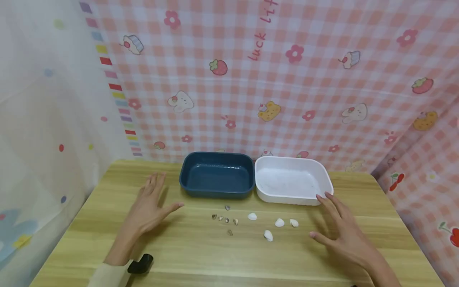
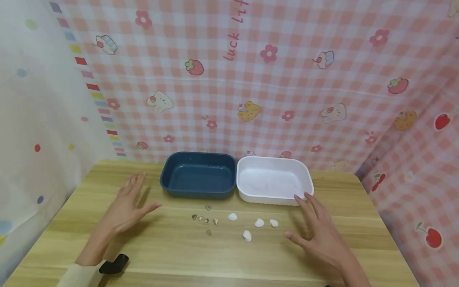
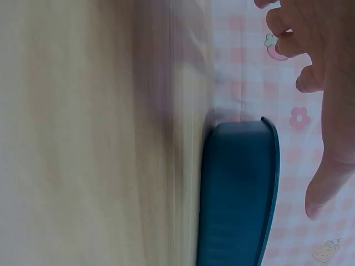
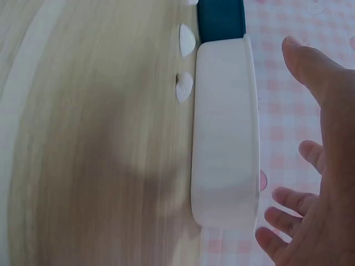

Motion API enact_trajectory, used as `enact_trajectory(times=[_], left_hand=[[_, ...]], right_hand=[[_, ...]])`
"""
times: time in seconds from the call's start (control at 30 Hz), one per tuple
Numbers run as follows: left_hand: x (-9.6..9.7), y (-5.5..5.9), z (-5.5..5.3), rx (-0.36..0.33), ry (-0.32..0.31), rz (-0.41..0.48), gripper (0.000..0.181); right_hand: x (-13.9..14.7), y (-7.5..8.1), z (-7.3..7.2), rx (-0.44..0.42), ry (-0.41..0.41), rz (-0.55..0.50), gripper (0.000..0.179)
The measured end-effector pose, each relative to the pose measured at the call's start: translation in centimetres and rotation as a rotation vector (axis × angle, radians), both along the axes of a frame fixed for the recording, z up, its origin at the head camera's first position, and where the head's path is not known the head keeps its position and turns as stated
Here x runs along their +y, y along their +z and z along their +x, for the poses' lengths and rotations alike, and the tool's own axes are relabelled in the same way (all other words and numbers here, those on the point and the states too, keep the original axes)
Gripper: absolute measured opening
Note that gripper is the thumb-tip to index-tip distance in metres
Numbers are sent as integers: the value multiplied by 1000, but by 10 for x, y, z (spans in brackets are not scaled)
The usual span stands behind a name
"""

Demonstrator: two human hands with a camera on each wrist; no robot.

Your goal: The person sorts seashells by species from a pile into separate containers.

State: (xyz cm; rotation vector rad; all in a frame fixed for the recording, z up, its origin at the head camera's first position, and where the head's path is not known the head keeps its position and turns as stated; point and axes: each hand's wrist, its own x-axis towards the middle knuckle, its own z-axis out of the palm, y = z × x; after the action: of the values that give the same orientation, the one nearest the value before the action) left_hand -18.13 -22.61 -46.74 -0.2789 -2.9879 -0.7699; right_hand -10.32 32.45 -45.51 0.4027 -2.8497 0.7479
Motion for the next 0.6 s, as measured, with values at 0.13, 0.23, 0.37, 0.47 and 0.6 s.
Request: enact_trajectory(times=[0.13, 0.23, 0.37, 0.47, 0.6], left_hand=[[6, -3, -7, -18, 4, 18, 113], [10, -4, -13, -22, 6, 32, 114], [15, -4, -21, -37, 0, 64, 115], [19, -6, -26, -50, -5, 80, 116], [24, -8, -32, -50, -9, 92, 118]], right_hand=[[-8, 0, -1, 18, 42, -19, 103], [-13, -1, -4, 43, 54, -13, 100], [-19, -6, -7, 91, 65, -21, 94], [-23, -13, -9, 103, 70, -44, 89], [-26, -22, -11, 63, 53, -61, 81]])
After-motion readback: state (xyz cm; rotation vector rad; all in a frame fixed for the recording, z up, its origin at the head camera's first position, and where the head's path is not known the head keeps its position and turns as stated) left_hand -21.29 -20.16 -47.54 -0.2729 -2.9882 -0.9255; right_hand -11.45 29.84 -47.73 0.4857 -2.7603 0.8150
